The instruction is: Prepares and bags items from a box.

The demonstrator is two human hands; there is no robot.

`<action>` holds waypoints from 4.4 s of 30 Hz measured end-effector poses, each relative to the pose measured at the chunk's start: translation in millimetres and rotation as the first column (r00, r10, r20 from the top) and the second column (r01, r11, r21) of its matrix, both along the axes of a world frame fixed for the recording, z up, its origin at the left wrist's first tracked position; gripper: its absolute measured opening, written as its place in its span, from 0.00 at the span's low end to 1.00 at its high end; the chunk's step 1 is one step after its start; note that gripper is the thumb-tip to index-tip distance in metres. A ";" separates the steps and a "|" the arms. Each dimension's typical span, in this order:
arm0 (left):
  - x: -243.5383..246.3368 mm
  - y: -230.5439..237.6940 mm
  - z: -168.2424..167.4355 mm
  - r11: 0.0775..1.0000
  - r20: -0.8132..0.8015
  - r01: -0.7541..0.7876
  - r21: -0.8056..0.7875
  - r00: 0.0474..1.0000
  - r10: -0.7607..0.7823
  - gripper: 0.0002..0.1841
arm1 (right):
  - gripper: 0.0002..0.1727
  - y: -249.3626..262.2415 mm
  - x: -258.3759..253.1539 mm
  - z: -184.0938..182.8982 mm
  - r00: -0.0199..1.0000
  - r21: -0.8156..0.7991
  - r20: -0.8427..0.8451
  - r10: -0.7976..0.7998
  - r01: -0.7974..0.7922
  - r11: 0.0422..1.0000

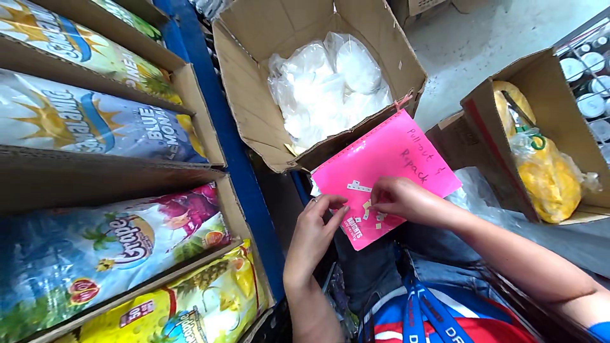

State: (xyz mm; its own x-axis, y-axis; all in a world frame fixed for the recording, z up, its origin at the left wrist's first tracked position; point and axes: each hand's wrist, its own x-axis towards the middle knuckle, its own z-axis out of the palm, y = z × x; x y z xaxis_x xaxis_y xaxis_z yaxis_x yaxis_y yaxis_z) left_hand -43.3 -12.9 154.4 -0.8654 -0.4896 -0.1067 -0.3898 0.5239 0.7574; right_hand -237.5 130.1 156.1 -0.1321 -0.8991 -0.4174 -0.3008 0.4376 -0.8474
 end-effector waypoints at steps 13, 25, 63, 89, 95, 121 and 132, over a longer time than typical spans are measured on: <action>-33.2 25.6 14.3 0.892 -0.185 -0.093 0.442 0.964 0.193 0.08 | 0.04 1.9 -0.7 -12.4 0.624 -0.010 0.726 -0.291 0.433 0.902; -39.0 23.6 11.4 0.864 -0.053 -0.255 0.434 0.950 0.307 0.06 | 0.13 8.5 -3.7 -13.5 0.939 -0.103 0.184 -0.290 0.312 0.944; -54.3 29.1 41.8 0.988 -0.257 -0.080 0.132 0.960 0.112 0.07 | 0.05 11.6 -19.2 20.4 0.875 -0.154 0.409 -0.260 0.348 0.925; -57.6 35.5 45.7 0.996 -0.347 -0.081 0.027 0.934 0.086 0.07 | 0.05 16.5 -17.4 27.1 0.858 -0.208 0.424 -0.290 0.404 0.891; -57.4 35.1 46.6 0.997 -0.362 -0.068 0.020 0.930 0.071 0.07 | 0.05 17.1 -18.4 27.6 0.852 -0.224 0.446 -0.274 0.403 0.887; -59.3 34.6 38.8 0.993 -0.384 -0.060 -0.104 0.923 0.015 0.06 | 0.04 12.4 -2.5 22.8 0.839 -0.259 0.374 -0.395 0.503 0.824; -63.6 40.0 33.6 0.951 -0.445 -0.209 -0.227 0.891 0.090 0.08 | 0.05 7.3 6.0 20.7 0.740 -0.258 0.447 -0.503 0.645 0.720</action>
